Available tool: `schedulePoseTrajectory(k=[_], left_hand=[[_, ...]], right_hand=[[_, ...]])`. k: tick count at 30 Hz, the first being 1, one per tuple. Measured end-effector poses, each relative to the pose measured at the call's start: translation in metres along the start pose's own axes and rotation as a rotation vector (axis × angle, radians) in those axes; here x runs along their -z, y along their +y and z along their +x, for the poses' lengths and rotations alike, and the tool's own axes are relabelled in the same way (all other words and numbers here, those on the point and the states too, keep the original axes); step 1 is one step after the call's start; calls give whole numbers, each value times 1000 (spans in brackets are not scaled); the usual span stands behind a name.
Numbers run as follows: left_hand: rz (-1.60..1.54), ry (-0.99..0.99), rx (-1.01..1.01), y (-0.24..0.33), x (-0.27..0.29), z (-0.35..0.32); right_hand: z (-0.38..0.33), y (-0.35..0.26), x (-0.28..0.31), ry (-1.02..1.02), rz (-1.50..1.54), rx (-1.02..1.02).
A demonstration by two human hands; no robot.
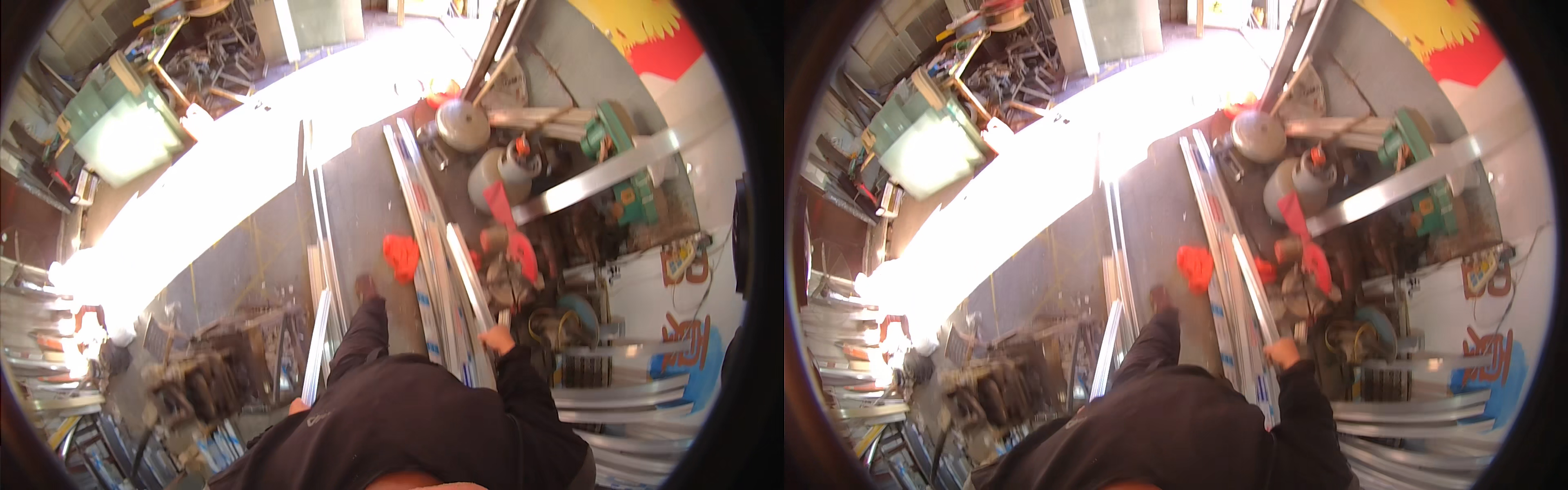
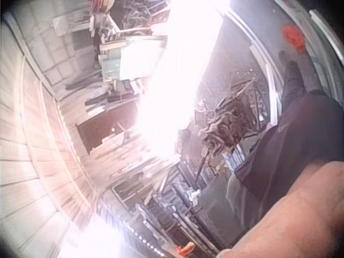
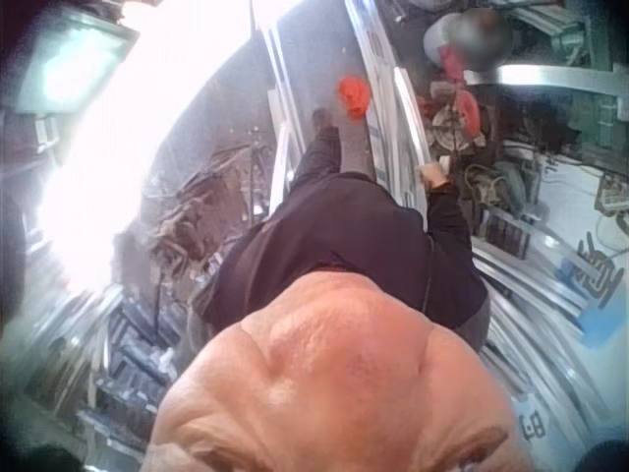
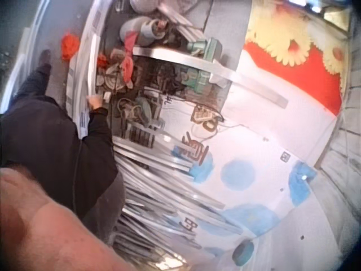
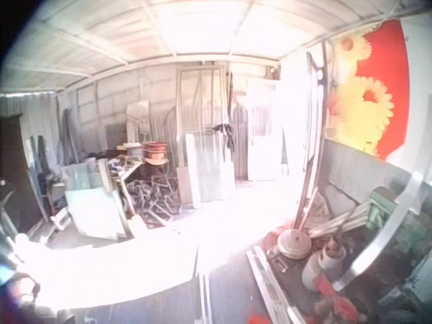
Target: The person uses a miter saw to cut long aluminum profiles into shorter pieces, then carries them outside and stacks them on a metal rack. The person handles the profiles by hand and operates the saw with both hands.
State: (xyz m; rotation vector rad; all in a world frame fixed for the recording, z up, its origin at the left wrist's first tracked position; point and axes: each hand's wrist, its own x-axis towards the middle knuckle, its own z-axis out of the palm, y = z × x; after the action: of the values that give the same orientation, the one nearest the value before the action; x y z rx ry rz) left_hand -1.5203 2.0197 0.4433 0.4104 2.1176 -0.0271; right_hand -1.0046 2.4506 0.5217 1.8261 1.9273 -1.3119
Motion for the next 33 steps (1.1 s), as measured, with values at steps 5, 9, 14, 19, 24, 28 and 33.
schedulePoseTrajectory(k=[5,9,14,19,24,28,33], left_hand=[[-87,-4,-173,183,144,92],[-72,92,-158,345,260,165],[-73,268,-214,520,367,268],[-7,237,-188,623,444,330],[25,89,-28,690,502,360],[47,29,11,753,553,431],[115,-27,-44,889,651,560]], right_hand=[[79,-66,49,-112,46,-202],[146,-138,101,-85,179,-346],[297,-206,167,-86,138,-343],[512,-267,257,-37,21,-287],[663,-387,383,25,443,-386],[756,-477,469,105,600,-389],[850,-548,511,199,821,-335]])
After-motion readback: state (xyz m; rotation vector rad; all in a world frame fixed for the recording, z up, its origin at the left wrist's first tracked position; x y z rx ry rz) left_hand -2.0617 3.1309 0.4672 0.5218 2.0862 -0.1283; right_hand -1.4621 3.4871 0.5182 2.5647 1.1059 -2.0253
